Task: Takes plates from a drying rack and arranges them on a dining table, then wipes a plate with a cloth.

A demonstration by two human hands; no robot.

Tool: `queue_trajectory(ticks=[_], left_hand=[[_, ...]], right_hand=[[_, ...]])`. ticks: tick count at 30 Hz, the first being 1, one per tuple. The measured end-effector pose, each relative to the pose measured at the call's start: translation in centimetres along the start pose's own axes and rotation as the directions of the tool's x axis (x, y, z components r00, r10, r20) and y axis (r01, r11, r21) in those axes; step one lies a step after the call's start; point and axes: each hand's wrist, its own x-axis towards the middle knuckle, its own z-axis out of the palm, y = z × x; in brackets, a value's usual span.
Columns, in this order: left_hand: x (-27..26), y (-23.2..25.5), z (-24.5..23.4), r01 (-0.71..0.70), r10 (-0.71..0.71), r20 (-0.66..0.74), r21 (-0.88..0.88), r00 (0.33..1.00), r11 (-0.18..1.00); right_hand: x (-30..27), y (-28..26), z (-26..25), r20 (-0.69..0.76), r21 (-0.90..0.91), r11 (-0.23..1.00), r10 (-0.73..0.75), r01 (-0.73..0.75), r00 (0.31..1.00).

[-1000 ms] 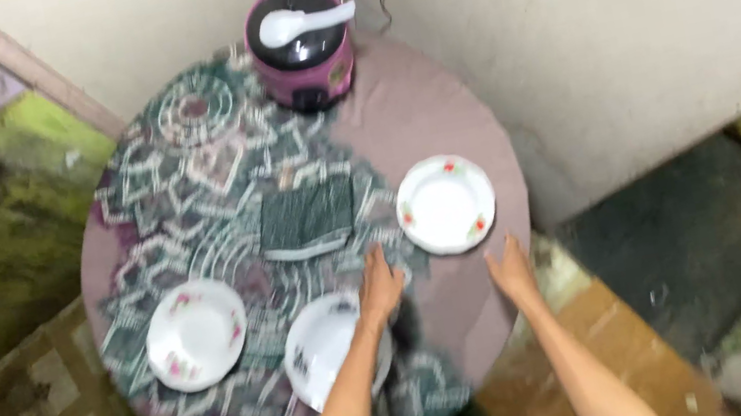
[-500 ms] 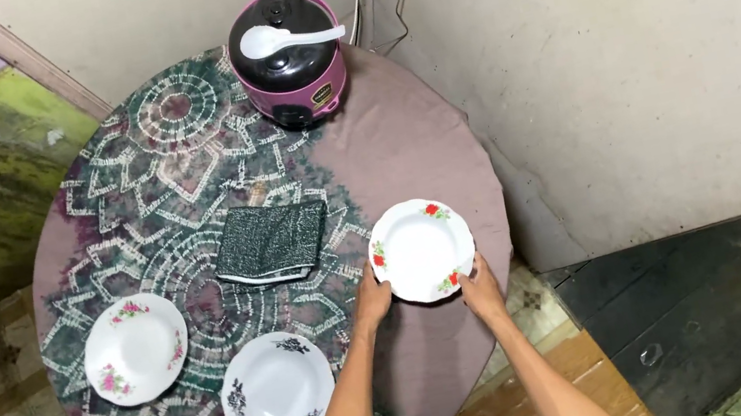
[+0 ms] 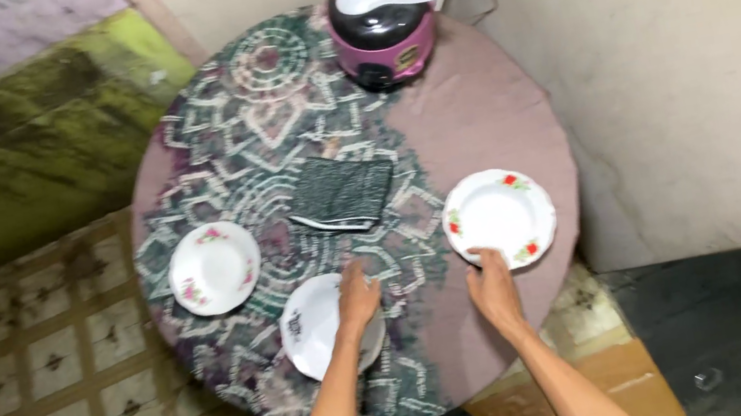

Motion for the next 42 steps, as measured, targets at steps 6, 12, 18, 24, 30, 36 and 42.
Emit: queue_trajectory(ticks=[6,12,18,24,30,36,42], left_hand=[[-7.1,-12.7,-10.7,0.428,-0.410,-0.235,0.027,0.881,0.903],[-9.2,-11.7,-9.0,0.505,-0.506,0.007,-0.071,0.863,0.860],[-8.0,-8.7,-5.0,0.332,-0.317,0.099,-0.288,0.943,0.898],[-4.8,-11.7,0.2,0.287,-0.103,0.365,-0.496,0.925,0.819],[-3.1,-20.4,-9.9,0.452,-0.489,-0.177,-0.213,0.854,0.866],[1.7,-30.5,-22.1,0.353,-0.314,-0.395,0.030,0.864,0.935],[8.2,-32.1,-24.6,0.298,-0.321,-0.215,-0.135,0.922,0.945]], right_hand=[[-6.3,3.4,18.9,0.524,0.214,0.976,-0.158,0.050,0.837],[-9.1,1.3,19.6,0.610,0.323,0.939,-0.114,-0.115,0.784],[-6.9,6.1,15.1,0.549,0.077,0.935,0.251,-0.347,0.797],[-6.0,-4.0,6.8,0.096,-0.065,0.987,0.154,-0.148,0.983],[-4.7,-14.0,15.0,0.175,0.080,0.993,-0.097,0.084,0.980],[-0.7,-18.5,30.7,0.344,0.215,0.976,-0.114,0.040,0.932],[0.9,-20.3,40.2,0.323,0.293,0.956,-0.111,0.012,0.940]])
